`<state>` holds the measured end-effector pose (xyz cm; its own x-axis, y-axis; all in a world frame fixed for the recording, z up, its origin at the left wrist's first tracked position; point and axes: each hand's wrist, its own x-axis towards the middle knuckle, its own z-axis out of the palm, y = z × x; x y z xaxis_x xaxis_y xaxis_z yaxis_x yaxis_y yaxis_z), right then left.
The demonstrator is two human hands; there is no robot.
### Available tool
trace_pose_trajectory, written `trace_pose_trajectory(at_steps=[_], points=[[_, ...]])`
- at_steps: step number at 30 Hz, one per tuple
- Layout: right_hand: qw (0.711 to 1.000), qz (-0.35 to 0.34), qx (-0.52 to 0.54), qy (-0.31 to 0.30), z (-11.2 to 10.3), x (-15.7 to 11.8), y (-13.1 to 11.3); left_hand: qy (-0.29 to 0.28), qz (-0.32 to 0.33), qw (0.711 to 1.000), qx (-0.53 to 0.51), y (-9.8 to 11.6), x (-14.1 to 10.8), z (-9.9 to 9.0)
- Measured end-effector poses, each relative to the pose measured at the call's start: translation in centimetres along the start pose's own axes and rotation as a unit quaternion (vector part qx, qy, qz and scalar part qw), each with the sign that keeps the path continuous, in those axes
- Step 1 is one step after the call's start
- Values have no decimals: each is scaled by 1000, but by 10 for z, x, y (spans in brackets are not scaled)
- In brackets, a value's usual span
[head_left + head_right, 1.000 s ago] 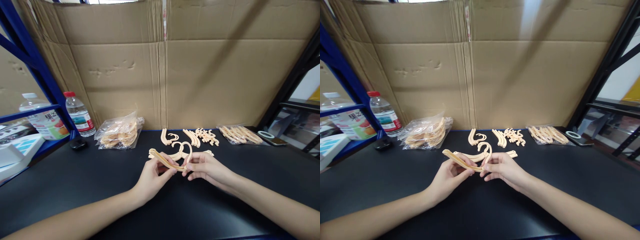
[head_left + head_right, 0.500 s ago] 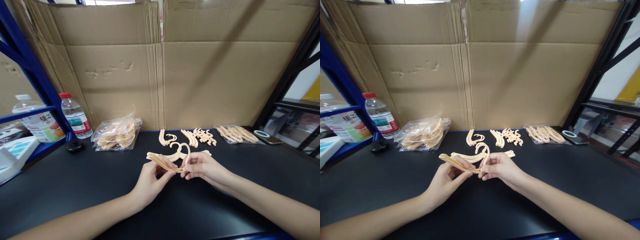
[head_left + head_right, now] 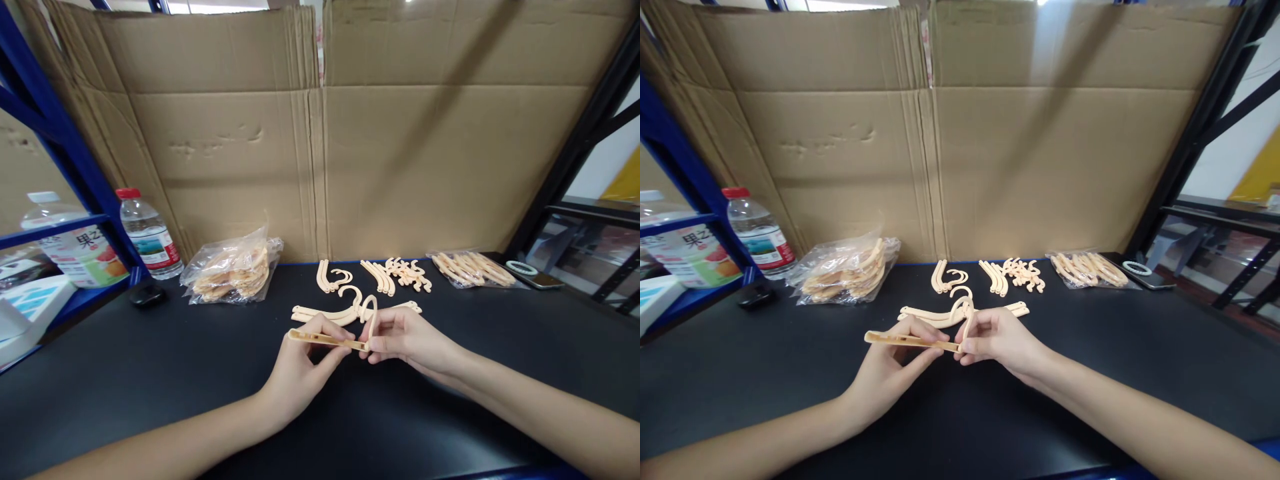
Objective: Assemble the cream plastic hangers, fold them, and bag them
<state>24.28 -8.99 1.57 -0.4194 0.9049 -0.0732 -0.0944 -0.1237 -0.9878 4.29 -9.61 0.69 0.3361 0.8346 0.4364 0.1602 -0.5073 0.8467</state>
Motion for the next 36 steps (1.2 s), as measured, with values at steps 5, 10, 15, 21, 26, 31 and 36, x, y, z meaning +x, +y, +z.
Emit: trace_pose_trajectory(at_steps=[5, 10, 15, 21, 26, 31, 36], points=[[1000, -26, 5, 15, 5, -1, 3, -5, 7, 1000, 3, -2, -3, 1], [998, -53, -2, 22, 10, -3, 2, -1, -10, 1000, -7, -2, -3, 4], [997, -72, -6, 33, 12, -3, 2, 5, -24, 1000, -13, 0, -5, 6], [997, -71, 4, 33, 9, -2, 3, 34, -47, 996, -60, -1, -3, 7], [997, -70, 5, 33, 6, -2, 3, 42, -113, 978, -171, 1, 3, 6], [993, -104, -31, 55, 7, 0, 4, 44, -134, 971, -196, 1, 4, 10], [993, -105, -45, 41, 16, 0, 8, 3, -127, 971, -205, 1, 1, 15]])
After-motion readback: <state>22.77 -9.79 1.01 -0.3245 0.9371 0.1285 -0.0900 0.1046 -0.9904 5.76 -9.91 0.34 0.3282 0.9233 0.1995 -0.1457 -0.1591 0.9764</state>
